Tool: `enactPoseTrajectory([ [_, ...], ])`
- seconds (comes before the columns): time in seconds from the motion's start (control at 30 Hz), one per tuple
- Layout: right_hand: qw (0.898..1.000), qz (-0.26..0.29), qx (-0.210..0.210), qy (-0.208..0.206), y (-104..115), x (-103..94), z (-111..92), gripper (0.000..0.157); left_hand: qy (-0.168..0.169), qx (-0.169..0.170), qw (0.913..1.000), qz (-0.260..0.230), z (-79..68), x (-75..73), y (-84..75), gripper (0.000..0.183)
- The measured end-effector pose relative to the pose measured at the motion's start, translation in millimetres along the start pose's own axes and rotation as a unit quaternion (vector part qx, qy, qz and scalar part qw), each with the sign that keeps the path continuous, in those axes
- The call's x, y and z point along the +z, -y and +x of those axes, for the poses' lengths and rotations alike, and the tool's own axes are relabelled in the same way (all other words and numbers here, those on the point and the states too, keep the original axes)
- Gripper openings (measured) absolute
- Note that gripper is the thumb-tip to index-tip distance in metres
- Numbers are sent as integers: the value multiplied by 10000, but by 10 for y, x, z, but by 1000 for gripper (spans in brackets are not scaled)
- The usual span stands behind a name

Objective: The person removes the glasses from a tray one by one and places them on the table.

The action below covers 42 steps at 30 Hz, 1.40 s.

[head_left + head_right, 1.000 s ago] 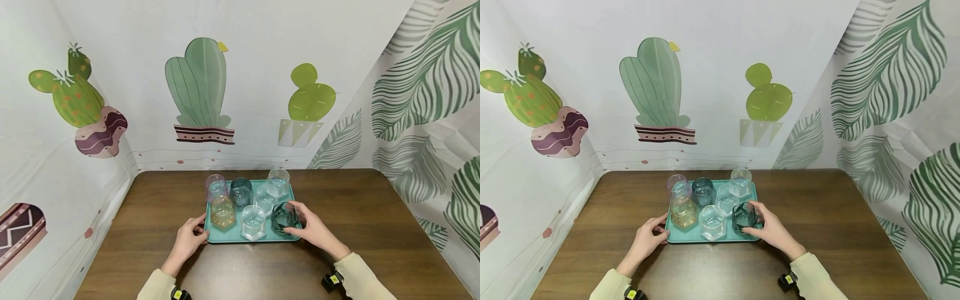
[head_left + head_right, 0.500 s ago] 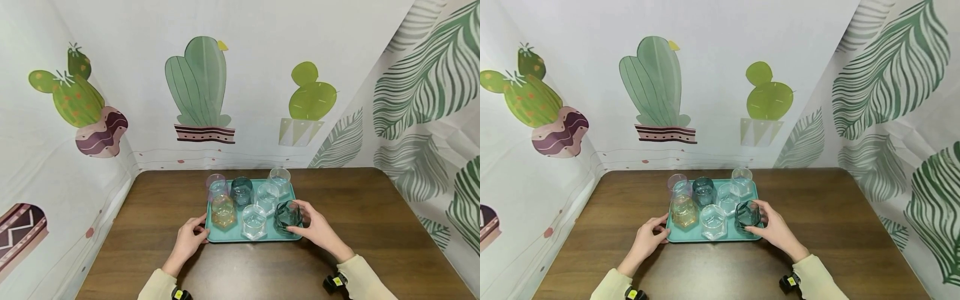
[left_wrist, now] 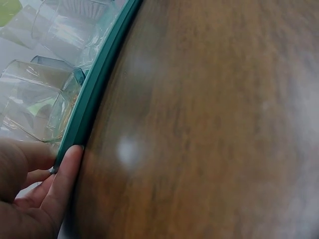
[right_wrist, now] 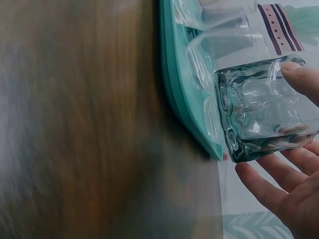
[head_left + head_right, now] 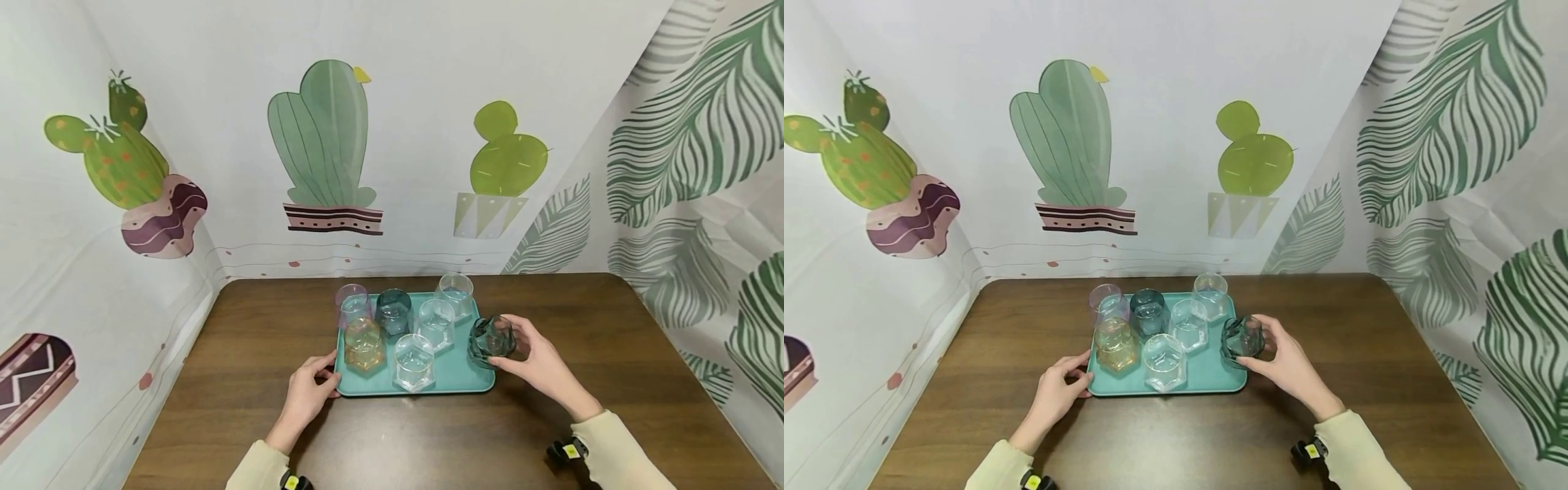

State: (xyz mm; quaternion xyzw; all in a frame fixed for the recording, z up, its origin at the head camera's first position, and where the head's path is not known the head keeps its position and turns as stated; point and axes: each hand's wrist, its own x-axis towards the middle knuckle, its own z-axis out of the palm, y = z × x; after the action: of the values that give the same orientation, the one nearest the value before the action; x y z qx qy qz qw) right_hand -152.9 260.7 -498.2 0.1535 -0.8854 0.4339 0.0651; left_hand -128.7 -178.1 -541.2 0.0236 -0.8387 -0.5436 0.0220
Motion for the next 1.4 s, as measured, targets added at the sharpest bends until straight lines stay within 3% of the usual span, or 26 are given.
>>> enactPoseTrajectory([
  [0.3,9991,-84,317,-272,-108,-243,49,78,-80,-27,9999,-86,-23,6,-11,44],
  [0.63,9965,12,705,-445,-250,-491,255,82,-121,15,9999,-68,-32,6,-16,43],
  [1.4,9909,45,1205,-602,-728,-563,751,90,-147,109,9998,-1,-51,18,13,43],
])
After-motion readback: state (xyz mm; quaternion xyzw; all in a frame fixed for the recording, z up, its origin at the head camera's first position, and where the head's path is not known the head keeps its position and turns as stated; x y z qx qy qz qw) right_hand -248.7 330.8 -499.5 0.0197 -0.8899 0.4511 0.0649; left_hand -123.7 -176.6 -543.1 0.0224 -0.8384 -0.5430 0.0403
